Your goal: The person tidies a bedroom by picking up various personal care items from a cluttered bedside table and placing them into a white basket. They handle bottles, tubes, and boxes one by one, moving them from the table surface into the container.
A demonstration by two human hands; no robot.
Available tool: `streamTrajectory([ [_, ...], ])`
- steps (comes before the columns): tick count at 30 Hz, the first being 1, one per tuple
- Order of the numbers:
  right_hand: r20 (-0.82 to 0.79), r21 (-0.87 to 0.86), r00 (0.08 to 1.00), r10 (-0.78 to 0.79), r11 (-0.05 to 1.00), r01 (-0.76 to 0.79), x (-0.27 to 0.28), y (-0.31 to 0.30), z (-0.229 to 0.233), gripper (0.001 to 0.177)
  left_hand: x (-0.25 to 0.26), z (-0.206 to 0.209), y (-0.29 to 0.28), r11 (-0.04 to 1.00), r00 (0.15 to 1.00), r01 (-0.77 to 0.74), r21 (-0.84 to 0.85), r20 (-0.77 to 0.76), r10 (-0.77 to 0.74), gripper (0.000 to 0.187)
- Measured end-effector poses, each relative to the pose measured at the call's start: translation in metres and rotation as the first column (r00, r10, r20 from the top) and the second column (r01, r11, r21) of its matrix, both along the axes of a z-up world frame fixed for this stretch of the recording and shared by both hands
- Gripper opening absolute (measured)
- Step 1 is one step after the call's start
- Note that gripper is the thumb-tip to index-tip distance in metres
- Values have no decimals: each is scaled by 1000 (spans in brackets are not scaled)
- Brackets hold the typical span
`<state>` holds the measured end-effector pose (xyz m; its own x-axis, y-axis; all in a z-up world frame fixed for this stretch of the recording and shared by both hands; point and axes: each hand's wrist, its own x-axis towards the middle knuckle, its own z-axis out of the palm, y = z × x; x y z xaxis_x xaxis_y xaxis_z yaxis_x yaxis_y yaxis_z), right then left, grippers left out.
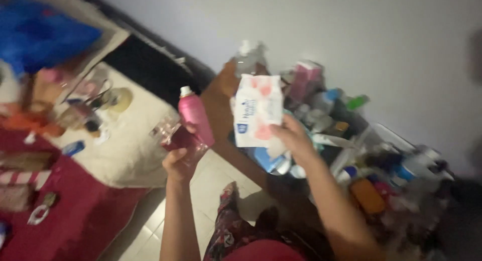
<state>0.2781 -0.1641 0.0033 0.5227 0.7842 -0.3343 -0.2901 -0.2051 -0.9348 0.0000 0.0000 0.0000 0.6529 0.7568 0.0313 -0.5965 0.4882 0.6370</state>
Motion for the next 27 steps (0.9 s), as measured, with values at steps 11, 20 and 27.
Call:
streamTrajectory([
  [11, -257, -209, 957, 135, 959, -192, -92, 197, -179, 37, -128, -63, 98, 993, 994, -109, -34, -27, 108, 53],
  [20, -135, -454, 981, -142, 889, 66, -85, 220, -318, 27, -150, -36, 154, 977, 956, 166, -131, -222, -192, 63],
  [27, -192, -97, 981, 30, 994, -50, -147, 255, -135, 33, -135, -47, 170, 960, 962, 265, -93, -36, -270, 62],
])
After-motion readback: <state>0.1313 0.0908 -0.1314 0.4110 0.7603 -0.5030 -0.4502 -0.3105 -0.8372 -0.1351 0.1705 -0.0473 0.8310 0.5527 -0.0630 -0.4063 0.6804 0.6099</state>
